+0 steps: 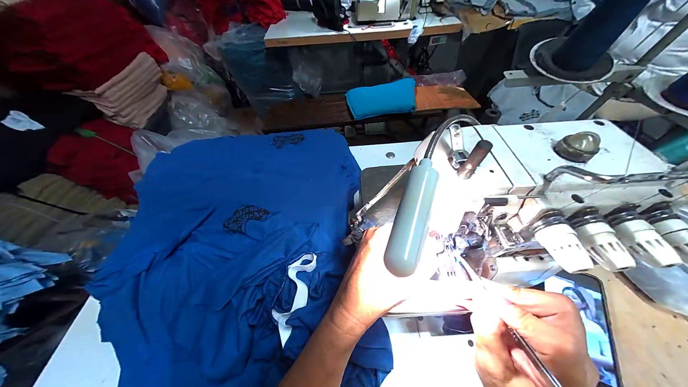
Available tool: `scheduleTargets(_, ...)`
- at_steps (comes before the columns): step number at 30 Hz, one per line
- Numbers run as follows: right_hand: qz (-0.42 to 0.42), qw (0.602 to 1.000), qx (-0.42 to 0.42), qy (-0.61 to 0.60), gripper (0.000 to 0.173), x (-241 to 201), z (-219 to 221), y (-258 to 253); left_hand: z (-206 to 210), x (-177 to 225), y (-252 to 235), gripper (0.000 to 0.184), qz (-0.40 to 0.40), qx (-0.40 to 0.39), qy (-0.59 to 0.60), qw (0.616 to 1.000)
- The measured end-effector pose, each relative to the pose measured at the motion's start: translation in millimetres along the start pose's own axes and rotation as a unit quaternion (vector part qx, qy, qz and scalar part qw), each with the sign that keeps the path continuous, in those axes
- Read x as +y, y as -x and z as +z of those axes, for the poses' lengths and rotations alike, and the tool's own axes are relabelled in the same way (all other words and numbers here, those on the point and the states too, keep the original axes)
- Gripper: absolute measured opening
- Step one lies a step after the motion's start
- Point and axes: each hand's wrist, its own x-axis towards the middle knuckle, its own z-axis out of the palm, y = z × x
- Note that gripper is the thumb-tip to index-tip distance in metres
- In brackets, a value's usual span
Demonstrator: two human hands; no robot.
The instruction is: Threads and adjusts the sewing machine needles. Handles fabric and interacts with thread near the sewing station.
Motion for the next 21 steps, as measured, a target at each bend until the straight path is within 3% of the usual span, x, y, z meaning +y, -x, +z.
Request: scheduleTargets(21,0.013,1.000,0.000,0.008,0.004,0.9,1.1,-2.9,1.1,-1.2,1.7,0.008,0.017,0.010,0.009,1.000)
